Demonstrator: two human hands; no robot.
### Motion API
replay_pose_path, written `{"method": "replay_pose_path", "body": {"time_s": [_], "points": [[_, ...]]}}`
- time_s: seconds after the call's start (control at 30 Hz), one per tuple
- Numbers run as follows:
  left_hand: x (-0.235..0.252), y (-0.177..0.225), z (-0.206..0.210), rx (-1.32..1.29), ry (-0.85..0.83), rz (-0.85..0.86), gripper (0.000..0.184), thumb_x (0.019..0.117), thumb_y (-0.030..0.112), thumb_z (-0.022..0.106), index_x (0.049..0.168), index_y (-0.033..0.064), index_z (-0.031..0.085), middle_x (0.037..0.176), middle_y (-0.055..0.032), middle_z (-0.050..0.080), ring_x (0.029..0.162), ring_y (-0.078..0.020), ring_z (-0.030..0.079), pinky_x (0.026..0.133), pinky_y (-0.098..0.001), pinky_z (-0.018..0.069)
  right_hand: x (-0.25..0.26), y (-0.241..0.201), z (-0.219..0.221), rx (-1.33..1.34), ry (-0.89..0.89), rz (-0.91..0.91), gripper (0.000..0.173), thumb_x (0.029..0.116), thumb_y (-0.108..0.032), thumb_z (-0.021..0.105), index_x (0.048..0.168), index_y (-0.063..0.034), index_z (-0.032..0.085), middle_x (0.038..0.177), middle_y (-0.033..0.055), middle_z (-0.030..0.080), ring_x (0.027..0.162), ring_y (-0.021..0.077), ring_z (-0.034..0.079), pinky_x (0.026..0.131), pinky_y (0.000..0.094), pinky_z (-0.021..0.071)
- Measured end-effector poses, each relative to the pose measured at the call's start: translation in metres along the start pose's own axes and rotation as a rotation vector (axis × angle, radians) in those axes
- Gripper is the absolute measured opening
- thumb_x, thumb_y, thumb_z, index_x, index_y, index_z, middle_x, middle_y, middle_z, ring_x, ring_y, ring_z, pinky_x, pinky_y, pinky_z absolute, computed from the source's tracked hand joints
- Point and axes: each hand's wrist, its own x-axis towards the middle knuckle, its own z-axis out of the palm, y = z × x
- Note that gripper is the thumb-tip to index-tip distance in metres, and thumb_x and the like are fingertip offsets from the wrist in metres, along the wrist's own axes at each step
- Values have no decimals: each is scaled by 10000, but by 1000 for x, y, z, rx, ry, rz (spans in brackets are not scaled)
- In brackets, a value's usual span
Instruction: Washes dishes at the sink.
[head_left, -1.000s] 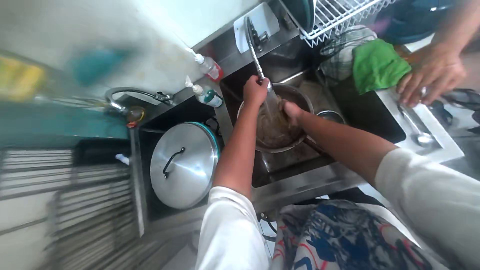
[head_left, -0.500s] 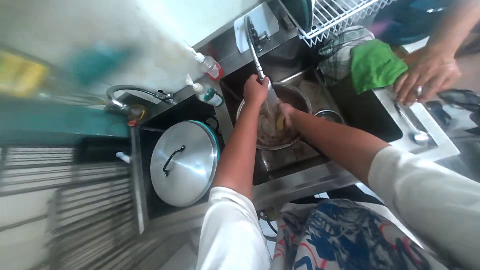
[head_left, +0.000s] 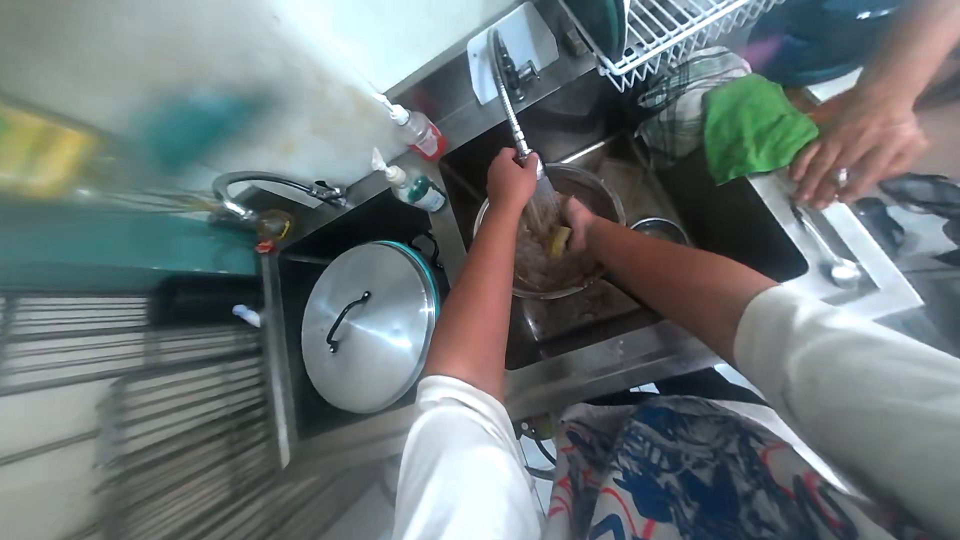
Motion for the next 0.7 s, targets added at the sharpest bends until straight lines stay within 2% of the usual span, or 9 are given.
{"method": "replay_pose_path", "body": {"time_s": [0.17, 0.23, 0.33, 0.43, 0.57, 0.63, 0.7], "points": [[-1, -1, 0, -8, -1, 1, 484, 1062, 360, 551, 1397, 12, 559, 1315, -212, 639, 1243, -330, 614, 1073, -518, 475, -3, 4, -5, -50, 53, -55, 597, 1053, -609, 350, 1325, -121, 560, 1126, 138, 654, 972, 281, 660, 798, 494, 572], [-4, -4, 4, -13, 0, 5, 487, 1065, 353, 547, 1412, 11, 548, 1334, -208, 631, 1267, -321, 601, 1087, -504, 464, 0, 7, -9, -76, 43, -50, 588, 1042, -619, 381, 1309, -133, 579, 1116, 124, 669, 972, 271, 673, 807, 485, 582], [-2, -3, 2, -21, 31, 16, 469, 1063, 353, 552, 1394, 20, 562, 1300, -190, 648, 1233, -300, 619, 1063, -489, 480, 5, 4, -10, -118, -16, -39, 622, 1044, -649, 334, 1294, -136, 581, 1075, 115, 679, 926, 251, 681, 767, 452, 587], [-1, -5, 3, -24, 27, 36, 465, 1063, 346, 547, 1385, 12, 569, 1284, -195, 655, 1216, -309, 628, 1057, -500, 483, -4, 5, -7, -166, 47, -36, 629, 1057, -645, 303, 1292, -129, 576, 1061, 108, 663, 902, 234, 660, 752, 436, 572], [-2, -5, 3, -12, 22, 49, 447, 1065, 334, 542, 1385, 24, 572, 1285, -192, 655, 1220, -303, 626, 1057, -497, 482, -17, 5, -3, -275, 164, -88, 650, 1083, -612, 286, 1405, -100, 525, 1204, 160, 635, 1016, 278, 641, 836, 476, 556], [-2, -5, 3, -9, 29, 42, 454, 1064, 317, 540, 1411, 25, 556, 1318, -195, 640, 1246, -306, 612, 1070, -498, 473, -17, 5, 0, -322, 212, -107, 638, 1085, -603, 289, 1389, -98, 534, 1198, 164, 624, 996, 280, 636, 816, 480, 551], [-3, -5, 3, -13, 76, 31, 502, 1055, 303, 540, 1469, 21, 501, 1398, -214, 586, 1314, -317, 566, 1107, -483, 453, -16, 6, 0, -374, 256, -124, 648, 1085, -599, 306, 1391, -82, 547, 1273, 185, 607, 1094, 306, 621, 883, 519, 537]]}}
